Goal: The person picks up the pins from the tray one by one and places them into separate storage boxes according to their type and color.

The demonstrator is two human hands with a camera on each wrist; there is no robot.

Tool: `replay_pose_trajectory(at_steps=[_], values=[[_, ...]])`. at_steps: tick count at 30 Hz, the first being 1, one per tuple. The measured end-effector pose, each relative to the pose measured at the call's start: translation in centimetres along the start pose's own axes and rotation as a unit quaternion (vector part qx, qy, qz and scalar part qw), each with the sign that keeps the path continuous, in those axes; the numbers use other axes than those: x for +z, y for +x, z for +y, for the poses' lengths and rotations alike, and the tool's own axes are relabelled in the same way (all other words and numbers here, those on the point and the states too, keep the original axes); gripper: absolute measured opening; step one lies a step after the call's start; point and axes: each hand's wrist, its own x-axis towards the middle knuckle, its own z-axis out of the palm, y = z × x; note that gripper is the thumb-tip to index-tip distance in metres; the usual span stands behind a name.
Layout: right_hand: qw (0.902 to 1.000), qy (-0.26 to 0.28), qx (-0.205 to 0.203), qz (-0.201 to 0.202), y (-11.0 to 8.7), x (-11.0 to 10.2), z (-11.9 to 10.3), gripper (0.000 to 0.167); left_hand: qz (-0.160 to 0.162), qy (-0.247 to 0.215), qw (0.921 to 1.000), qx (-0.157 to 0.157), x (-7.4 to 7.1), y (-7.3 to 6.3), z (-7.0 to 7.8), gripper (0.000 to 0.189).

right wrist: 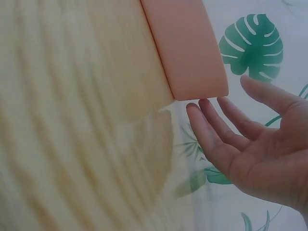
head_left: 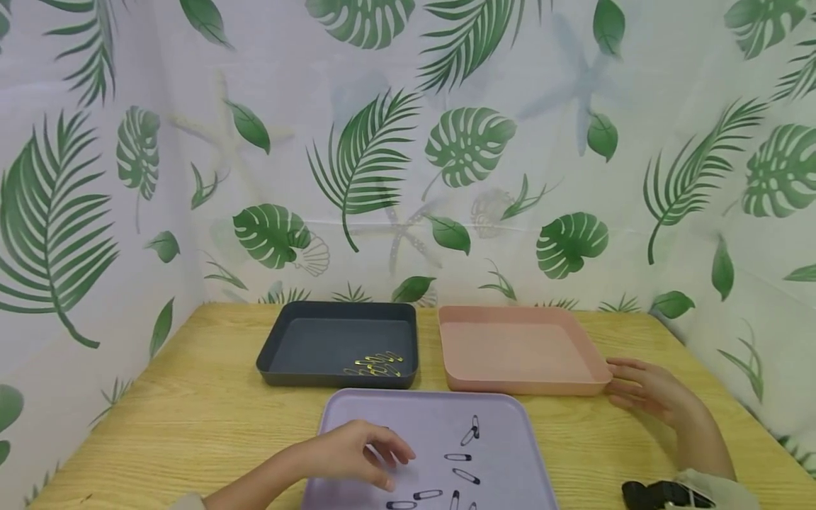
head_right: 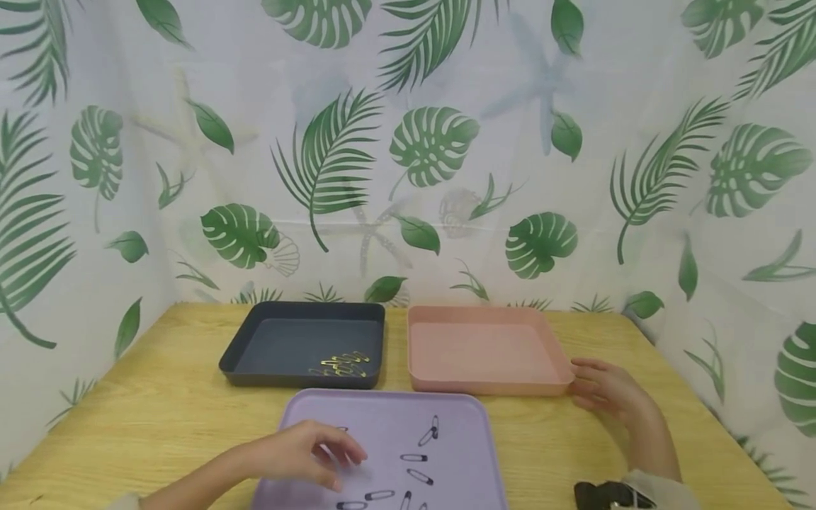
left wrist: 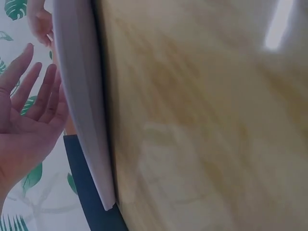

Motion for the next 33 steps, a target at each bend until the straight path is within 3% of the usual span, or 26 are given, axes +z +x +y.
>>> replay_pose_trajectory(at_steps=[5, 11, 20, 23, 28, 33], values=[[0.9992, 0.04, -0.004, -0.006, 0.1, -0.3, 0.5, 0.043, -0.015, 0.011, 0.9998, 0.003, 0.7, 0.2, -0.6, 0.031], [0.9979, 0.053, -0.029, -0.022, 0.4, -0.5, 1.0, 0.022, 0.0, 0.074, 0.9972, 0.007, 1.4, -0.1, -1.1, 0.029], [0.9969, 0.042, -0.058, -0.033, 1.1, -0.5, 1.5, 0.043, 0.023, 0.113, 0.9933, 0.011, 2.3, -0.7, -0.9, 0.022], [0.9962, 0.051, -0.06, -0.036, 1.2, -0.6, 1.6, 0.04, 0.034, 0.132, 0.9905, 0.013, 2.5, -0.6, -1.0, 0.021], [0.994, 0.075, -0.063, -0.048, 1.0, -0.8, 1.8, 0.019, 0.044, 0.17, 0.9841, 0.022, 3.0, -0.5, -1.1, 0.02], [0.9945, 0.072, -0.061, -0.047, 0.9, -0.8, 1.9, 0.024, 0.049, 0.188, 0.9807, 0.021, 3.3, -0.4, -1.0, 0.019]])
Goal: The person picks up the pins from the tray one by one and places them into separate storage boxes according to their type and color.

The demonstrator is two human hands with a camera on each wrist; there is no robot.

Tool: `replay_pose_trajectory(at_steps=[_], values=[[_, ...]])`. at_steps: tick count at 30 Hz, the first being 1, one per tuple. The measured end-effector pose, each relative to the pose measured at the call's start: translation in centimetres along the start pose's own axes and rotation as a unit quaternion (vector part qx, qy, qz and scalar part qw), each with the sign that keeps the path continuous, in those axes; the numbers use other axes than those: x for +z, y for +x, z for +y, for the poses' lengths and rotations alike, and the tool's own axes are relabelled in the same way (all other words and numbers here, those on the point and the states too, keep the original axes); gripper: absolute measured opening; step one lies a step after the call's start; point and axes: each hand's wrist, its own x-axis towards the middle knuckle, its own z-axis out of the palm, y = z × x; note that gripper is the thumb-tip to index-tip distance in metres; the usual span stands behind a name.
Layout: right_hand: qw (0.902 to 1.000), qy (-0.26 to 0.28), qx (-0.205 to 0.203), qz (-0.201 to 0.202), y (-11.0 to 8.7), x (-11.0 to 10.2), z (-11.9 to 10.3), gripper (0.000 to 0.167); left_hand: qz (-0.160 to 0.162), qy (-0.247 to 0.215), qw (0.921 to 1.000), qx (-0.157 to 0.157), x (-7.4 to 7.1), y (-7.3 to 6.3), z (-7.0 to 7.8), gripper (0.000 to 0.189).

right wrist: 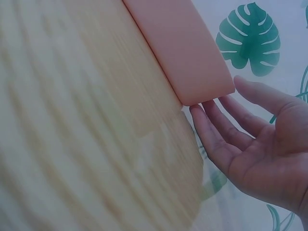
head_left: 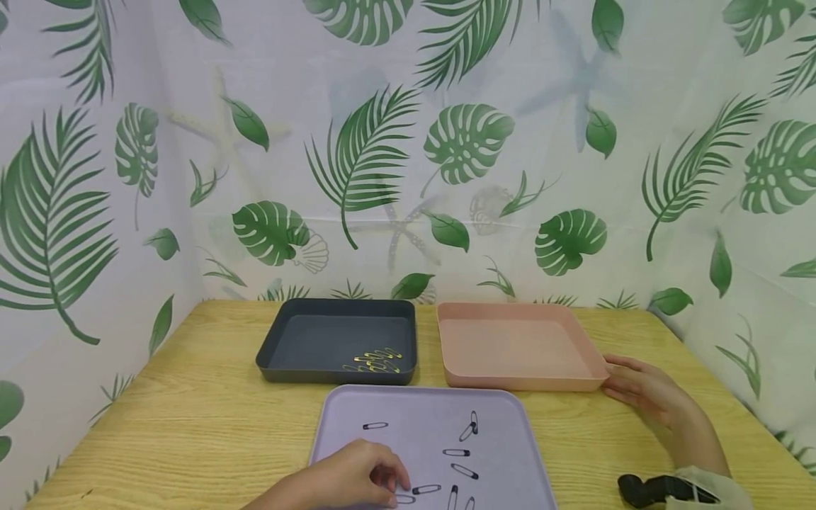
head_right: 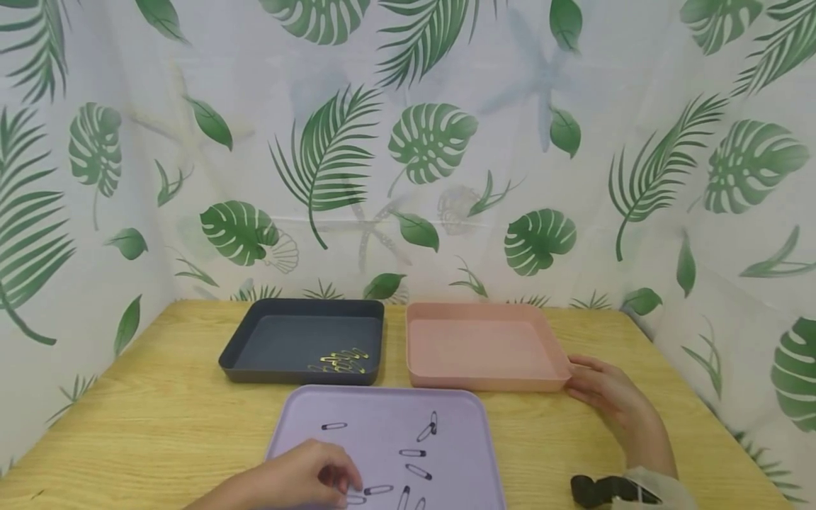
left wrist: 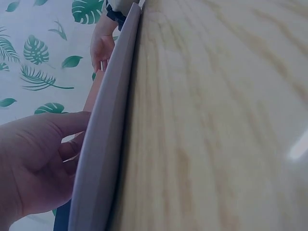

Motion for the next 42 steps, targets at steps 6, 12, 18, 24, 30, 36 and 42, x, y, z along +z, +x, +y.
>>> replay_pose_trajectory(at_steps=[6, 12, 18, 24, 30, 36, 42], values=[[0.9997, -0.021, 0.011, 0.008, 0.16, 0.13, -0.13, 0.055, 0.005, 0.006, 0.9999, -0.009, 0.0, 0.05, 0.24, 0.016], [0.9997, -0.021, 0.013, 0.005, 0.19, 0.1, -0.1, 0.054, 0.02, 0.006, 0.9994, -0.026, -0.15, 0.01, 0.37, 0.015], [0.9997, -0.02, 0.012, 0.006, 0.13, 0.02, 0.1, 0.05, 0.019, -0.009, 0.9991, -0.037, -0.14, 0.04, 0.36, 0.015], [0.9999, -0.015, 0.007, 0.004, 0.19, -0.05, 0.26, 0.046, 0.027, -0.004, 0.9988, -0.039, -0.09, -0.03, 0.37, 0.013], [1.0, 0.0, 0.002, 0.005, 0.04, -0.15, 0.28, 0.033, 0.033, 0.004, 0.9988, -0.037, -0.07, 0.03, 0.54, 0.013], [0.9999, 0.014, -0.004, 0.001, -0.05, -0.19, 0.3, 0.032, 0.039, -0.013, 0.9984, -0.039, 0.03, -0.03, 0.43, 0.012], [0.9998, 0.015, -0.008, -0.002, -0.07, -0.03, 0.28, 0.03, 0.042, -0.07, 0.9942, -0.07, 0.06, -0.07, 0.46, 0.01]])
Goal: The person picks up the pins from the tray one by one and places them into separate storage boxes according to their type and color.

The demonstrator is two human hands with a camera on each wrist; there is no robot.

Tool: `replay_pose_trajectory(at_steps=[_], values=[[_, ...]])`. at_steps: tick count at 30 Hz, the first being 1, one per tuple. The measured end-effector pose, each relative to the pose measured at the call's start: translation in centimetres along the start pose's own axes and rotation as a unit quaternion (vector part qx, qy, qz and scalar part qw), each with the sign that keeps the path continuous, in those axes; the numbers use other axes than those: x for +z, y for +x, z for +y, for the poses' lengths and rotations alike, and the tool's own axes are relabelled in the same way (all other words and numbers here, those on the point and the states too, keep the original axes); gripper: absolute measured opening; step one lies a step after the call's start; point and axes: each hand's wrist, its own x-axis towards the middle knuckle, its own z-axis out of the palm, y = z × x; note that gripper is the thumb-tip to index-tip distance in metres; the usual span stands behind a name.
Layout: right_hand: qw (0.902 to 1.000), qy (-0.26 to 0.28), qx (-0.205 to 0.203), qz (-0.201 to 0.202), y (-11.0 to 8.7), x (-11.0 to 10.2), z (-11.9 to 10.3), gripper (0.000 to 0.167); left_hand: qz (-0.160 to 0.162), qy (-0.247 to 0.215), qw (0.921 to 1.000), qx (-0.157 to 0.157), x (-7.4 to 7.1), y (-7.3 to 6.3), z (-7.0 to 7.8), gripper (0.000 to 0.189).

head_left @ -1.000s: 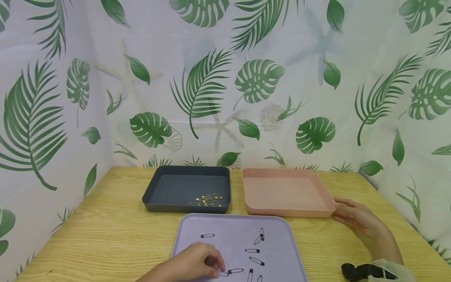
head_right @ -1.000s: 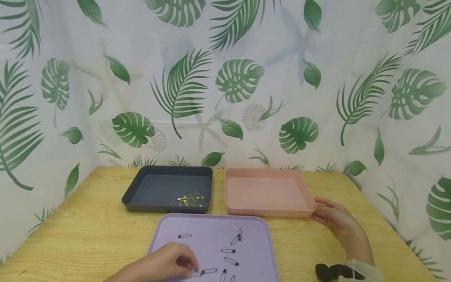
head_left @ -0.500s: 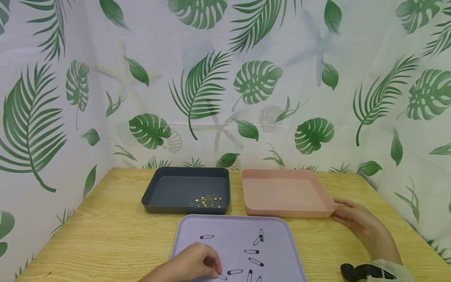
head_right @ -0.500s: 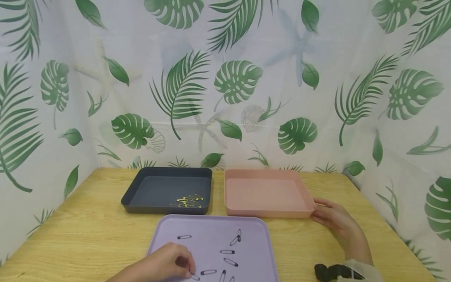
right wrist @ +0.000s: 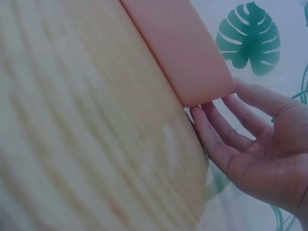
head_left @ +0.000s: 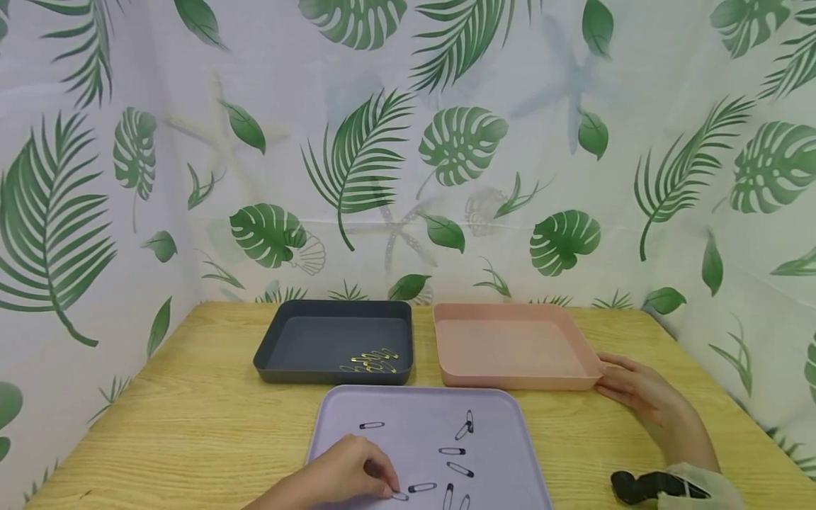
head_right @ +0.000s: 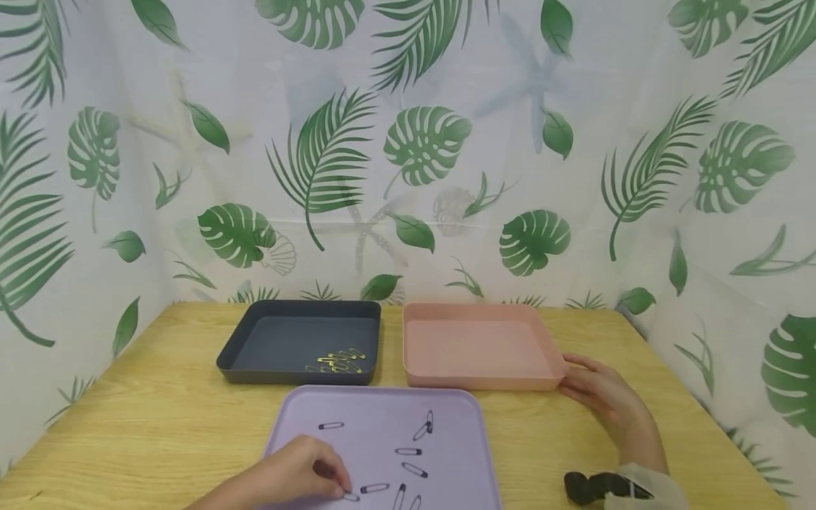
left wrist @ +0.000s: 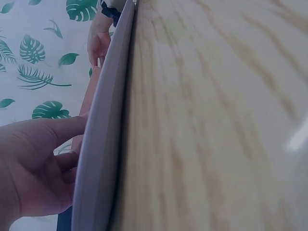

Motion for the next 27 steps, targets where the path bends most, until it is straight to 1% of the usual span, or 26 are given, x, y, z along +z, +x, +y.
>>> replay_pose_trajectory(at_steps=[3, 5, 8, 11, 16, 19, 21, 24, 27], values=[[1.0, 0.001, -0.002, -0.004, 0.0, 0.1, -0.1, 0.025, 0.001, -0.02, 0.9997, -0.015, 0.0, 0.0, 0.1, 0.009], [0.9999, 0.008, -0.004, -0.008, 0.1, 0.0, -0.1, 0.023, 0.003, -0.026, 0.9995, -0.019, -0.1, -0.1, 0.1, 0.007], [0.9999, 0.012, -0.005, -0.012, 0.2, -0.1, -0.1, 0.023, 0.007, -0.033, 0.9991, -0.026, -0.1, 0.0, 0.3, 0.007], [0.9997, 0.015, -0.007, -0.015, 0.2, -0.1, 0.0, 0.025, 0.012, -0.026, 0.9994, -0.022, -0.2, 0.1, 0.6, 0.009], [0.9985, 0.032, -0.018, -0.041, 0.3, -0.1, 0.1, 0.036, 0.02, -0.009, 0.9997, -0.013, -0.5, 0.4, 1.3, 0.009], [0.998, 0.035, -0.022, -0.047, 0.3, 0.0, 0.0, 0.039, 0.023, 0.0, 0.9997, -0.011, -0.8, 0.6, 1.6, 0.007], [0.9985, 0.03, -0.02, -0.041, 0.3, 0.1, 0.0, 0.038, 0.025, 0.006, 0.9996, -0.008, -1.0, 0.8, 1.9, 0.006], [0.9995, 0.008, -0.02, -0.024, 0.2, 0.3, -0.2, 0.034, 0.027, 0.015, 0.9995, -0.004, -1.3, 1.2, 2.2, 0.005], [0.9997, -0.012, -0.02, -0.01, 0.2, 0.4, -0.2, 0.032, 0.024, 0.016, 0.9995, -0.011, -1.6, 1.5, 2.5, 0.005]])
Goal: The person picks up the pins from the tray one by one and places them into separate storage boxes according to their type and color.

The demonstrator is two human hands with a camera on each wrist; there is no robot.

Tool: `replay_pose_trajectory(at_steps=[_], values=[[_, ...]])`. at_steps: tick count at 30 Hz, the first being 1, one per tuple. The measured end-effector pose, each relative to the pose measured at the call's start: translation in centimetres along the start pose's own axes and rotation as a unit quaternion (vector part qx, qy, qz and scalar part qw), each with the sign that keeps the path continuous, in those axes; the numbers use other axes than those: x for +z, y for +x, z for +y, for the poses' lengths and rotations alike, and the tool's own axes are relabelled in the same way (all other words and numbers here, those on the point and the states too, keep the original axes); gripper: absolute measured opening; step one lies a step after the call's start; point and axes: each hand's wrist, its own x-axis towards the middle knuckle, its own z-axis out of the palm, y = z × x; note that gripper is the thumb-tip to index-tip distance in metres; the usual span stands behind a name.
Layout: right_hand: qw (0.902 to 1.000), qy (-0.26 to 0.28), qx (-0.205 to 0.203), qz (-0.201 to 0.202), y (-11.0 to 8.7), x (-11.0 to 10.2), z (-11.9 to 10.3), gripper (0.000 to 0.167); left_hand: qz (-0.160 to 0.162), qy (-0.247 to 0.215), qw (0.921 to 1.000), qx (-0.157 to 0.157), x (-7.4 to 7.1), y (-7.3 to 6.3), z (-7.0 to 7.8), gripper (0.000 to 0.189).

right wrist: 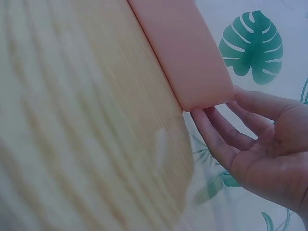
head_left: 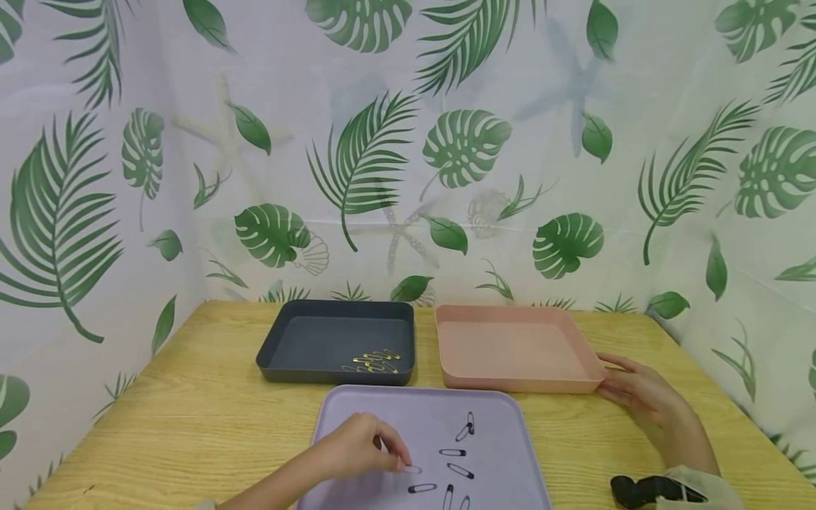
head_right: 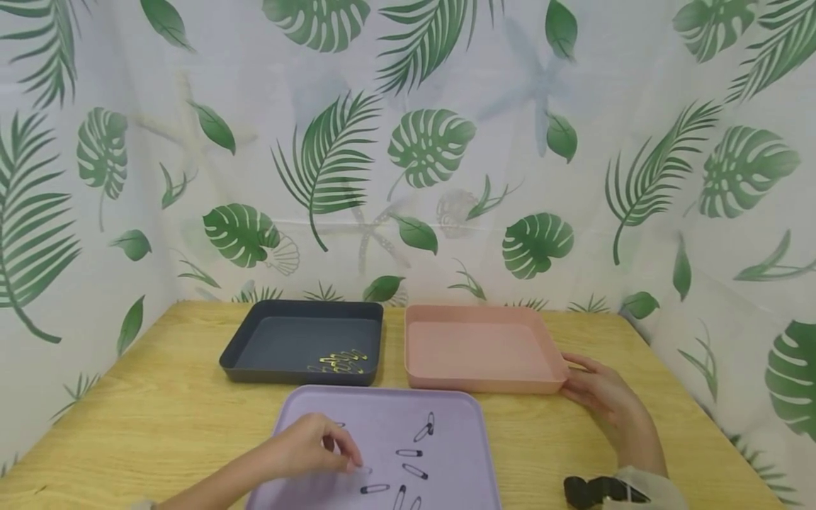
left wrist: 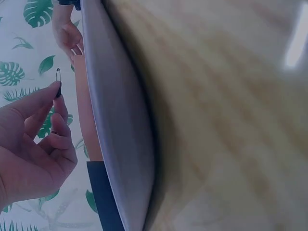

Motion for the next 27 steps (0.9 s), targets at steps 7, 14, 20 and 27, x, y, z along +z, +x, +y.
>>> replay_pose_trajectory(at_steps=[7, 14, 20, 27], values=[[0.9999, -0.012, 0.009, 0.006, 0.0, 0.2, -0.1, 0.033, -0.007, -0.001, 0.9999, -0.011, -0.8, 1.4, 0.1, 0.004], [0.9997, 0.007, 0.021, 0.007, 0.1, 0.1, -0.3, 0.029, -0.005, 0.006, 1.0, -0.005, -1.6, 3.7, 0.2, 0.005], [0.9999, 0.008, 0.015, -0.003, 0.1, -0.1, -0.2, 0.031, 0.0, 0.009, 0.9998, -0.016, -1.9, 5.7, 0.4, 0.004], [0.9996, 0.005, 0.026, 0.006, 0.2, 0.0, -0.2, 0.03, 0.018, -0.005, 0.9988, -0.045, -2.2, 8.3, 0.2, 0.003]])
